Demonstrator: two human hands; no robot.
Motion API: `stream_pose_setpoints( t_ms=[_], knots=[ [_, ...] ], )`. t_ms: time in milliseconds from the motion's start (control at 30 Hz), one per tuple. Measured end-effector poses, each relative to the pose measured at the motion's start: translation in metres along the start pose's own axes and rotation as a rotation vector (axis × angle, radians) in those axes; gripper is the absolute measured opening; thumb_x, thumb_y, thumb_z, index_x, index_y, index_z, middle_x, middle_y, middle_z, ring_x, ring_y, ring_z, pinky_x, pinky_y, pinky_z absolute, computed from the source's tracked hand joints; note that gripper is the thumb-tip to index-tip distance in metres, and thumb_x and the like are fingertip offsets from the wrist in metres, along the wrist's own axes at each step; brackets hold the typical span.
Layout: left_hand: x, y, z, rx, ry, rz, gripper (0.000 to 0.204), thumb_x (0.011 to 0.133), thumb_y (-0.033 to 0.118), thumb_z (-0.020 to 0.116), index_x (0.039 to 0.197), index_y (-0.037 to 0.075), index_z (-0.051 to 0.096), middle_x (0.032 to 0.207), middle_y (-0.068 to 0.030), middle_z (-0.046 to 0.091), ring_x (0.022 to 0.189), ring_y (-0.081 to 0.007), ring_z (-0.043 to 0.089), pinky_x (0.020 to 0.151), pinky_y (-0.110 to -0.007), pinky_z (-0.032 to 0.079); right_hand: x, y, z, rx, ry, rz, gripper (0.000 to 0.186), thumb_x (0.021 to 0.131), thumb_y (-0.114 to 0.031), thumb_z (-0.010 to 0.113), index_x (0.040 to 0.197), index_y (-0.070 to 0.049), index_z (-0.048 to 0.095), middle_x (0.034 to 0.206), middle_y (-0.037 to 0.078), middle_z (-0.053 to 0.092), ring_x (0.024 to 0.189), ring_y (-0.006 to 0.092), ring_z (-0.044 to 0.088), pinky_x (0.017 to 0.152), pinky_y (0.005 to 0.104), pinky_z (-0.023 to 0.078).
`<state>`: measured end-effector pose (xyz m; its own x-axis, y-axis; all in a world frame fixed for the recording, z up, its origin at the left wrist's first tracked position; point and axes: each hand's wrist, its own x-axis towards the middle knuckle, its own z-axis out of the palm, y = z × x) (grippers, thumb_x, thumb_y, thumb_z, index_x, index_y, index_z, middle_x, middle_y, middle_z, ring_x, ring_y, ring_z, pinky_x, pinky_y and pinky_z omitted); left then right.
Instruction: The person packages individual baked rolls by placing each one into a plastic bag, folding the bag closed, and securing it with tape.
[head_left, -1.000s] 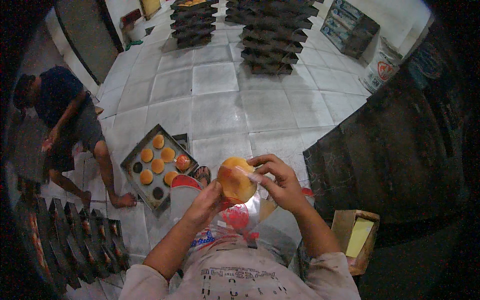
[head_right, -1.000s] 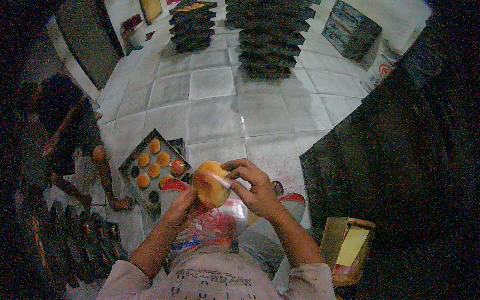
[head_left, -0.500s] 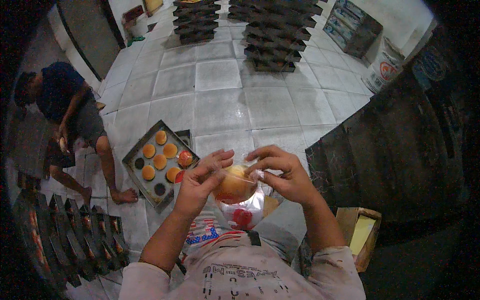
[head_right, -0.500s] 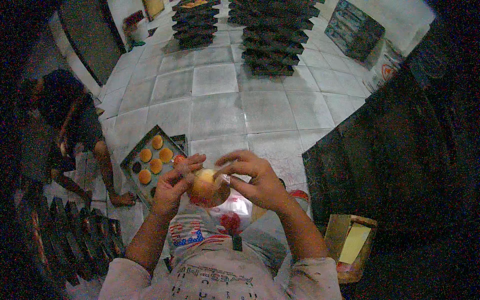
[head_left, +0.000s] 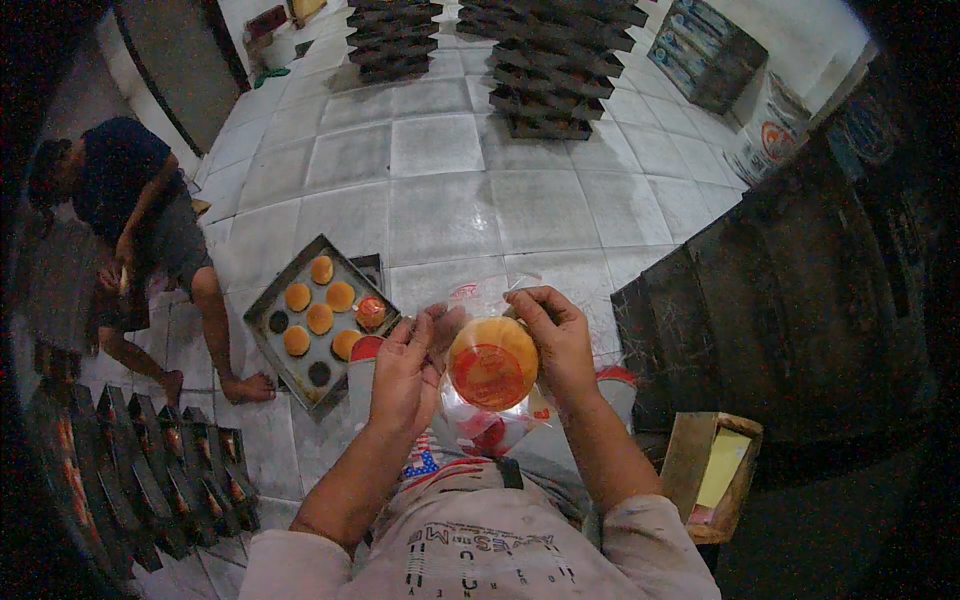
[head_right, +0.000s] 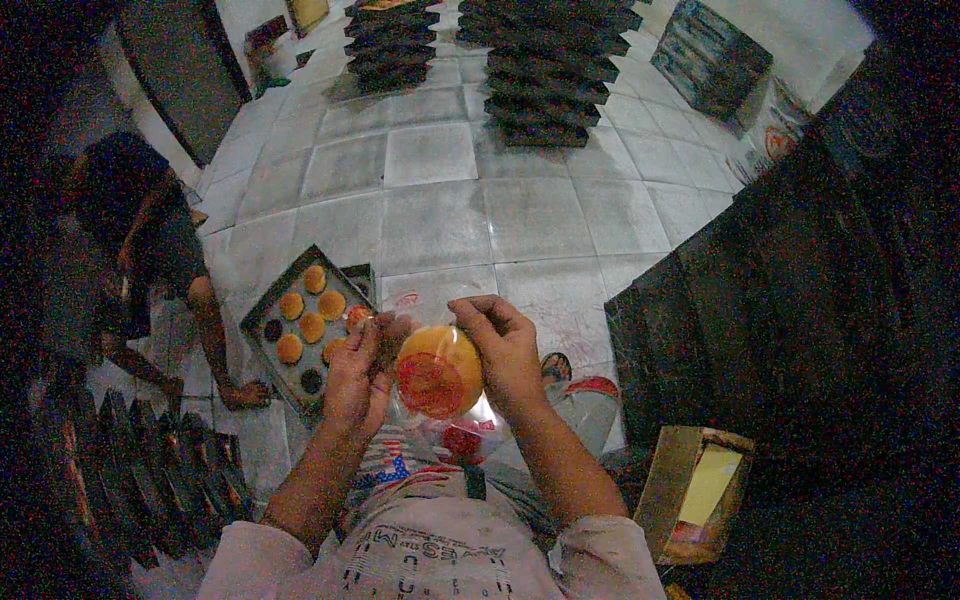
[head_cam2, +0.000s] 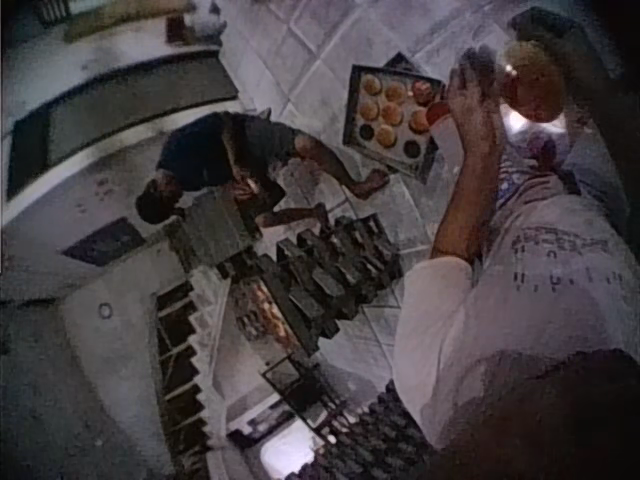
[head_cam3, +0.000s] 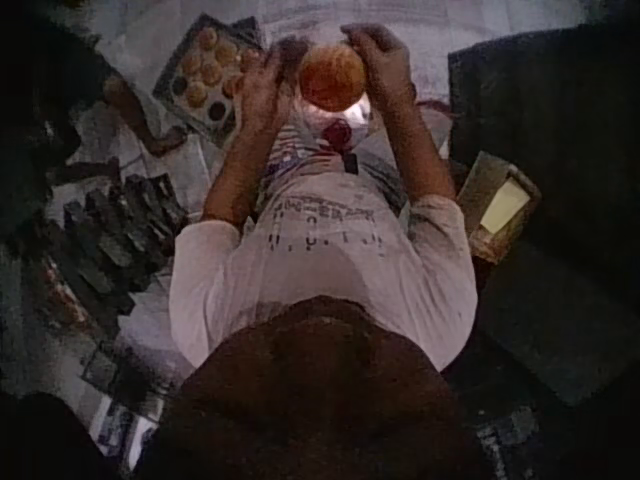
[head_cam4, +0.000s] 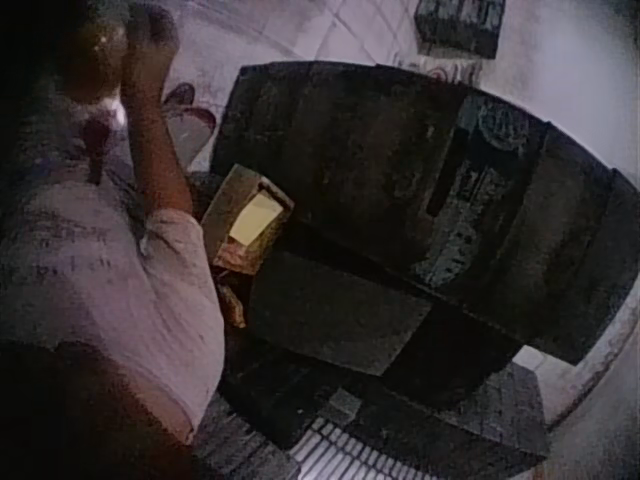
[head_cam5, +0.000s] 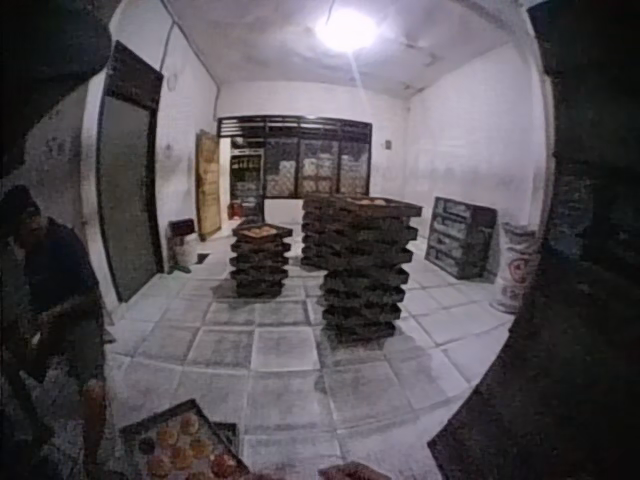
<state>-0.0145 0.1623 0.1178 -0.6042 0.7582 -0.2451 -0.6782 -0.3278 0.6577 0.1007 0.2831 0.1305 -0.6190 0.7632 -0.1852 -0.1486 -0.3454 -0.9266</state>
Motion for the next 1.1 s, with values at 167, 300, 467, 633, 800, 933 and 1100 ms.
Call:
stream_pose_setpoints(
  t_ms=[167, 300, 467, 633, 800, 933, 1100],
  knots=[
    [0.005, 0.004, -0.009, 0.058, -0.066, 0.017, 0.021, 0.09, 0.012, 0.054, 0.106, -0.001, 0.054, 0.103, -0.0134, 0.062, 0.096, -0.0208, 0.061, 0.088, -0.032, 0.048, 0.002, 0.004, -0.011, 0.039, 0.004, -0.022, 0.019, 0.087, -0.017, 0.058, 0.095, 0.0, 0.062, 0.084, 0.006, 0.062, 0.076, 0.0131, 0.058, 0.074, 0.0259, 0.046],
    [0.005, -0.002, -0.004, 0.145, -0.025, 0.034, 0.021, 0.09, 0.012, 0.054, 0.105, -0.002, 0.055, 0.104, -0.0136, 0.061, 0.097, -0.021, 0.06, 0.089, -0.032, 0.048, 0.003, 0.009, -0.012, -0.003, -0.024, -0.046, 0.02, 0.088, -0.017, 0.057, 0.096, 0.001, 0.061, 0.085, 0.009, 0.063, 0.081, 0.0153, 0.06, 0.076, 0.0273, 0.047],
    [0.004, -0.012, -0.01, 0.06, -0.021, -0.017, 0.023, 0.091, 0.013, 0.053, 0.106, -0.004, 0.056, 0.105, -0.0143, 0.061, 0.1, -0.021, 0.059, 0.09, -0.031, 0.046, 0.005, 0.01, -0.013, 0.066, 0.057, -0.059, 0.021, 0.086, -0.017, 0.06, 0.095, 0.002, 0.061, 0.085, 0.009, 0.063, 0.08, 0.0163, 0.061, 0.076, 0.0281, 0.047],
    [0.005, 0.011, -0.01, 0.277, 0.038, 0.06, 0.02, 0.09, 0.011, 0.052, 0.102, -0.002, 0.06, 0.115, -0.017, 0.057, 0.112, -0.0256, 0.052, 0.097, -0.034, 0.04, 0.007, -0.013, -0.027, -0.3, -0.125, -0.126, 0.02, 0.083, -0.017, 0.063, 0.092, 0.001, 0.063, 0.081, 0.006, 0.064, 0.076, 0.0175, 0.062, 0.075, 0.0281, 0.048],
    [-0.003, 0.035, 0.01, 1.001, -0.241, 0.565, 0.017, 0.085, 0.013, 0.059, 0.098, 0.006, 0.067, 0.125, -0.0114, 0.053, 0.127, -0.0281, 0.033, 0.105, -0.041, 0.023, -0.014, -0.039, -0.006, -0.651, -0.28, -0.673, 0.013, 0.077, -0.002, 0.061, 0.09, -0.003, 0.064, 0.105, 0.013, 0.057, 0.099, 0.0224, 0.055, 0.085, 0.0311, 0.044],
    [-0.003, 0.034, -0.001, 1.123, -0.175, 0.475, 0.016, 0.083, 0.014, 0.061, 0.095, 0.009, 0.069, 0.126, -0.0081, 0.053, 0.131, -0.0273, 0.027, 0.106, -0.041, 0.019, 0.004, -0.021, -0.015, -0.383, -0.08, -0.507, 0.008, 0.078, -0.004, 0.061, 0.085, -0.002, 0.063, 0.101, 0.011, 0.056, 0.1, 0.0222, 0.054, 0.086, 0.031, 0.043],
    [-0.002, 0.03, -0.018, 0.777, -0.218, 0.198, 0.02, 0.086, 0.014, 0.058, 0.101, 0.003, 0.066, 0.116, -0.0132, 0.059, 0.116, -0.0236, 0.046, 0.101, -0.035, 0.032, 0.01, -0.003, -0.029, -0.408, -0.165, -0.288, 0.009, 0.08, -0.009, 0.062, 0.083, 0.0, 0.059, 0.092, 0.009, 0.058, 0.087, 0.0163, 0.056, 0.082, 0.0267, 0.043]
  ],
)
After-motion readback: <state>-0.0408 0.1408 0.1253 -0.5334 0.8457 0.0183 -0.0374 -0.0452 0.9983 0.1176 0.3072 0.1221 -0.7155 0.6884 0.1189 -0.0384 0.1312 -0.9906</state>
